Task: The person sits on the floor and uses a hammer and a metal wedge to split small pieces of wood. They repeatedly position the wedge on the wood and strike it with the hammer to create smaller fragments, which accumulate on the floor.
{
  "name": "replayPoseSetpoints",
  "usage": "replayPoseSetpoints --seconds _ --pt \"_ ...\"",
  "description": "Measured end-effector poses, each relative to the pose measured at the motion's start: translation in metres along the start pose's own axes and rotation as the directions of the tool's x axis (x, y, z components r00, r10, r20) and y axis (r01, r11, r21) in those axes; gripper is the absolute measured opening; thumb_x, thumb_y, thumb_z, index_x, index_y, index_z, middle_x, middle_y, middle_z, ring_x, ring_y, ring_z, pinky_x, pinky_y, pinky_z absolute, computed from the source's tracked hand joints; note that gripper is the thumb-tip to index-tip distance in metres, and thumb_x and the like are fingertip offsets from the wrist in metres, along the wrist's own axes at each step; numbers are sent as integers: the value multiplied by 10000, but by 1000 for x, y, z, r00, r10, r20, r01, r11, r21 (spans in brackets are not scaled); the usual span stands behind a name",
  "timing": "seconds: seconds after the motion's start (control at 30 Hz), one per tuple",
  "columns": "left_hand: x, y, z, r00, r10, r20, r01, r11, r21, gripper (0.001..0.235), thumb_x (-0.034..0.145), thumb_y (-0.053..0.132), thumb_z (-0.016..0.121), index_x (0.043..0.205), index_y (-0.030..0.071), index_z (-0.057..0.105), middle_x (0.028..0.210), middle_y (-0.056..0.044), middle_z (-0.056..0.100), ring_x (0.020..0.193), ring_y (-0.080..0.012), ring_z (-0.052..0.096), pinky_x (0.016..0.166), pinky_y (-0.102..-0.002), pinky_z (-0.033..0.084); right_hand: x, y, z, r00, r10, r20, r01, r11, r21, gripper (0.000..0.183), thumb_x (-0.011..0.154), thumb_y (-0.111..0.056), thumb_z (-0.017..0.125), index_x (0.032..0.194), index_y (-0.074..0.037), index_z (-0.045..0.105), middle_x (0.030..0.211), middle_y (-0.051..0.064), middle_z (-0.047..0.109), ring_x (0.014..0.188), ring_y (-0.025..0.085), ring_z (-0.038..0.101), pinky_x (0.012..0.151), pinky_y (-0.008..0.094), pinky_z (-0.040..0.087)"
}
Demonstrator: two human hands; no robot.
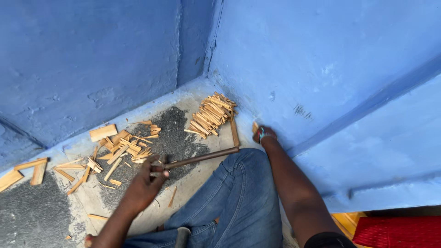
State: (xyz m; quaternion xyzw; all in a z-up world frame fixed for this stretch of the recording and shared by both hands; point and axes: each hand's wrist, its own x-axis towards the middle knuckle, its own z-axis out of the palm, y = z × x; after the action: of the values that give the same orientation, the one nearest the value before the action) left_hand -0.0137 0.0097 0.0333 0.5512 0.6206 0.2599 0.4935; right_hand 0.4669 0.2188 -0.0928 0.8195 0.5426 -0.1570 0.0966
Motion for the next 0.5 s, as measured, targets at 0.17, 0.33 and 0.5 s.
replayPoseSetpoints --seconds 0.17,0.33,0.5 --pt "-12 -10 5 991 -22 133 -17 958 285 809 878 447 680 1552 191 315 1367 -142 622 1194 -301 678 1013 -449 540 6 4 27 985 -68 160 90 987 -137 558 841 -427 705 1250 -48 736 1322 210 704 1193 369 694 1049 485 535" --pt "-17 -7 1 936 -118 332 -122 776 619 709 914 499 679 1526 279 398 1479 -118 528 1346 -347 530 1095 -477 459 1 -29 -25 969 -226 95 243 941 -236 594 830 -475 746 1241 -48 708 1345 185 657 1237 366 641 1057 466 520" --pt "-16 -13 -16 929 -211 304 -86 676 732 687 917 491 679 1516 278 417 1444 -96 560 1341 -339 540 1087 -478 473 -57 -141 -111 761 -624 -176 594 780 -196 550 905 -444 704 1214 9 665 1144 276 701 1079 439 664 947 524 528"
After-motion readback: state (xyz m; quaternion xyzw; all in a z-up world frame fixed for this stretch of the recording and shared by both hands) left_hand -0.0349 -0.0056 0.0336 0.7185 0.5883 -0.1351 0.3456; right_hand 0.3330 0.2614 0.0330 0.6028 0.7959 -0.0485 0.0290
